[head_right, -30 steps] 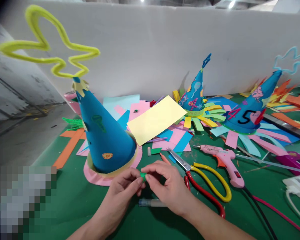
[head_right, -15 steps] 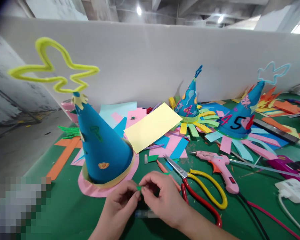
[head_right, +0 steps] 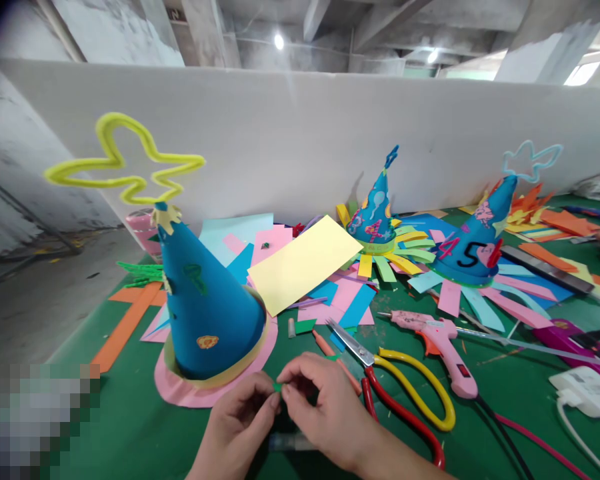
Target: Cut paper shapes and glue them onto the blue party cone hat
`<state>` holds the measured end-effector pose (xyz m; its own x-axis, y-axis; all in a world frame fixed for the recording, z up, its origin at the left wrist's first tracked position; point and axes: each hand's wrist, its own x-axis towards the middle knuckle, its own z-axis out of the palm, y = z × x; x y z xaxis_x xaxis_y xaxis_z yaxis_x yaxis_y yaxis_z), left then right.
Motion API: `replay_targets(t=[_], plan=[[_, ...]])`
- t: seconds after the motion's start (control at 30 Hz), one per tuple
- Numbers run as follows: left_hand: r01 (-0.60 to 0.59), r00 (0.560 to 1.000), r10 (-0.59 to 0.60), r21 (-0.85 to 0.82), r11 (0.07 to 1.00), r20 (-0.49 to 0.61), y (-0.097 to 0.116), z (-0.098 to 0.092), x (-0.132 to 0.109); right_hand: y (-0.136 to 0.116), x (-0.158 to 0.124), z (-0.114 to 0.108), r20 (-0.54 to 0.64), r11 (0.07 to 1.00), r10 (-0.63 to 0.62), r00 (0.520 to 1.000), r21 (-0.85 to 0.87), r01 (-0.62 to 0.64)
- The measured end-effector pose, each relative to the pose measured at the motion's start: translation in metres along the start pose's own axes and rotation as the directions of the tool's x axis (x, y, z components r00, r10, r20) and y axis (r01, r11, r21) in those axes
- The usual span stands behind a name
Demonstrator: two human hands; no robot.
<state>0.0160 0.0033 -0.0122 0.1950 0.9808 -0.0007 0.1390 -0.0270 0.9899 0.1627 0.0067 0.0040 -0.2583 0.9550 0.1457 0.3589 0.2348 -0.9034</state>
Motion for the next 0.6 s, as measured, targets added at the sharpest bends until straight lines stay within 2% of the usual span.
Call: replay_targets(t=[0.3,0.6], plan=[[0.015,1.0,-0.015,-0.044,0.999,-0.008,-0.0002,0.001,-0.0015,0.003,0.0,0.0005,0.005,1.0,-0.004,1.0,0.006,0.004],[0.026,1.0,-0.026,-0.032,0.999,0.002,0.0,0.0001,0.0003,-0.005,0.0016,-0.0023,0.0,1.0,-0.008,1.0,-0.009,0.008]])
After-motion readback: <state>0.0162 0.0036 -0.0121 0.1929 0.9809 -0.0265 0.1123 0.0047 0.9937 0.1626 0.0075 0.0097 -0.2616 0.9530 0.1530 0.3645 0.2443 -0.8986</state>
